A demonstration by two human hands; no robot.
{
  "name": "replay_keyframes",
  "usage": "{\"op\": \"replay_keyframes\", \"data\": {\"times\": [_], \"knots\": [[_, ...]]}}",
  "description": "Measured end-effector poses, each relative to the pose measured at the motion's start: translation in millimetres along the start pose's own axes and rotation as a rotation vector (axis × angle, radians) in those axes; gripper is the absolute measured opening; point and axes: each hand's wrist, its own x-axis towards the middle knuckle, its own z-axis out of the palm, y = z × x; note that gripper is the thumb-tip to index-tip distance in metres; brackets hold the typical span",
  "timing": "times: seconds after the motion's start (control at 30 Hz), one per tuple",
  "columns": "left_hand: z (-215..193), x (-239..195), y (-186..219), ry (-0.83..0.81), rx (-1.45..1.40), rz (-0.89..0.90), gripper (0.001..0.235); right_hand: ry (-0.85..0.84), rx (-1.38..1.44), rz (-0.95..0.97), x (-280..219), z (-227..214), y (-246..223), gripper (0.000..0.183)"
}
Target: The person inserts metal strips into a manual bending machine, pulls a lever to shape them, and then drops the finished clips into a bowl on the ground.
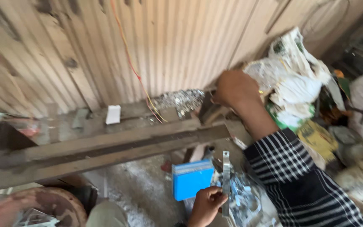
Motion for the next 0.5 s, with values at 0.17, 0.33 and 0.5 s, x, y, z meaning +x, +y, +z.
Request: {"op": "replay_keyframes", "data": {"times": [0.17, 0.33, 0.5], "knots": [[61.4, 39.1, -51.5, -0.174, -0.049, -0.097, 0.023, -0.013, -0.052, 0.026, 5.0, -2.6, -5.3, 0.040], [67.9, 115.5, -141.0, 0.259, 0.332, -0.092, 0.049, -0.009, -0.080, 0.001, -7.4, -13.0, -8.1, 0.040], [-58.1, 50.7, -174.4, 0.157, 0.225, 0.070, 0.052, -0.058, -0.058, 0.025, 13.0, 0.1, 3.0, 0.039]]}}
